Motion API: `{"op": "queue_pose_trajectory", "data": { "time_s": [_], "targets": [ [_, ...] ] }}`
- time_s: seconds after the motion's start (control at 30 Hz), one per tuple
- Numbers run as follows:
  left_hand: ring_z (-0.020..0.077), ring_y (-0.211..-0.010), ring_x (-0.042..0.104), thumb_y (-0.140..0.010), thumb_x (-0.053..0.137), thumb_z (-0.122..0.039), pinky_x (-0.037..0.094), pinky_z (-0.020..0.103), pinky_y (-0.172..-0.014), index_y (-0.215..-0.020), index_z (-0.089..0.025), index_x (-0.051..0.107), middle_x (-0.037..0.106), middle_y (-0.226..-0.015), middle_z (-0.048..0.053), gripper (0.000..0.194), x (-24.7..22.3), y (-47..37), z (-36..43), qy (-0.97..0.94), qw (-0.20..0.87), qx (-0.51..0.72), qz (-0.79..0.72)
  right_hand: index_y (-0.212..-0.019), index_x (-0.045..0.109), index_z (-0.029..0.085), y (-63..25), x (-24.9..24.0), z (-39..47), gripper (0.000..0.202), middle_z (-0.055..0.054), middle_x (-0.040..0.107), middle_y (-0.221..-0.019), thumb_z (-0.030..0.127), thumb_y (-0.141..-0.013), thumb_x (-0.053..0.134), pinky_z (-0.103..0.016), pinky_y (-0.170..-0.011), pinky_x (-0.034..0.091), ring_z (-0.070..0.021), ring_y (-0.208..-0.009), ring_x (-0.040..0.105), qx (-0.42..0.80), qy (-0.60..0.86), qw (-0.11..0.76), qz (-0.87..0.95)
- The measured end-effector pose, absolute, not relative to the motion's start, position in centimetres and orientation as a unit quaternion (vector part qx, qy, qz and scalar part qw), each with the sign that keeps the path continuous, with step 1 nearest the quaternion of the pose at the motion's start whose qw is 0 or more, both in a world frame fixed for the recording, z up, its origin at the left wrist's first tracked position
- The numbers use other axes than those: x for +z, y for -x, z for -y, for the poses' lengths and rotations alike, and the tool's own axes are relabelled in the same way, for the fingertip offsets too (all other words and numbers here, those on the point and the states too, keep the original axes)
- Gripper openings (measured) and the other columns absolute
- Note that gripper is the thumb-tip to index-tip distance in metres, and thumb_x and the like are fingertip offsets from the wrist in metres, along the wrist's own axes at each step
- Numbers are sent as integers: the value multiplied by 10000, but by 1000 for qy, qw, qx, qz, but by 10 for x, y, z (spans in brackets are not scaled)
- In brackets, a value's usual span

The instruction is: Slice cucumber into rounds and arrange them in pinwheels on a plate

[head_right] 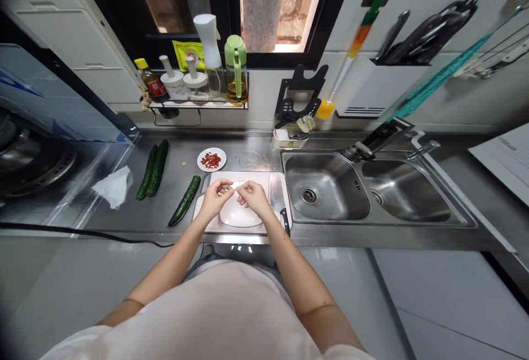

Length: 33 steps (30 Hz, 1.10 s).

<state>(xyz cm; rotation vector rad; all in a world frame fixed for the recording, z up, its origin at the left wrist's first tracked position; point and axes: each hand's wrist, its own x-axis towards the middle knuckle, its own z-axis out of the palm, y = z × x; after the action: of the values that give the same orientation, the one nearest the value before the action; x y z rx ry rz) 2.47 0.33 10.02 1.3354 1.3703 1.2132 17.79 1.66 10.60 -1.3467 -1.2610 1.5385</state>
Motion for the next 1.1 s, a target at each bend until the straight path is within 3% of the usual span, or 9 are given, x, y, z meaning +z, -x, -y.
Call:
{"op": "queue_pose_trajectory", "data": {
  "time_s": [0.2, 0.47, 0.7, 1.1],
  "targets": [
    [82, -570, 501, -712, 661, -236, 408, 207, -581, -847, -176, 616, 637, -760, -12, 155, 76, -28, -16, -547, 399, 457, -577, -783, 559, 196, -187, 80, -36, 154, 54, 545, -544, 347, -767, 587, -190, -453, 406, -102, -495, 511, 521, 532, 342, 574],
    [110, -674, 572, -736, 673, -242, 421, 218, -671, -837, -196, 652, 662, -748, -17, 113, 40, -31, -40, -581, 355, 332, -653, -792, 642, 177, -191, 59, -64, 91, -11, 656, -728, 212, -807, 560, -210, -643, 388, -136, -710, 577, 333, 605, 205, 693],
    [151, -781, 613, -761, 658, -273, 415, 238, -694, -860, -227, 670, 700, -826, 5, 109, 26, -38, -52, -595, 322, 215, -705, -869, 659, 172, -189, 34, -76, 119, -41, 696, -855, 182, -839, 545, -203, -650, 363, -138, -752, 586, 300, 614, 133, 718],
    [202, -901, 638, -823, 560, -269, 437, 280, -756, -910, -269, 683, 721, -932, 37, 151, 21, -49, -63, -596, 286, 129, -739, -999, 660, 200, -182, 22, -82, 192, -73, 698, -993, 238, -896, 502, -226, -666, 355, -172, -863, 604, 256, 647, 62, 715]
  ]
}}
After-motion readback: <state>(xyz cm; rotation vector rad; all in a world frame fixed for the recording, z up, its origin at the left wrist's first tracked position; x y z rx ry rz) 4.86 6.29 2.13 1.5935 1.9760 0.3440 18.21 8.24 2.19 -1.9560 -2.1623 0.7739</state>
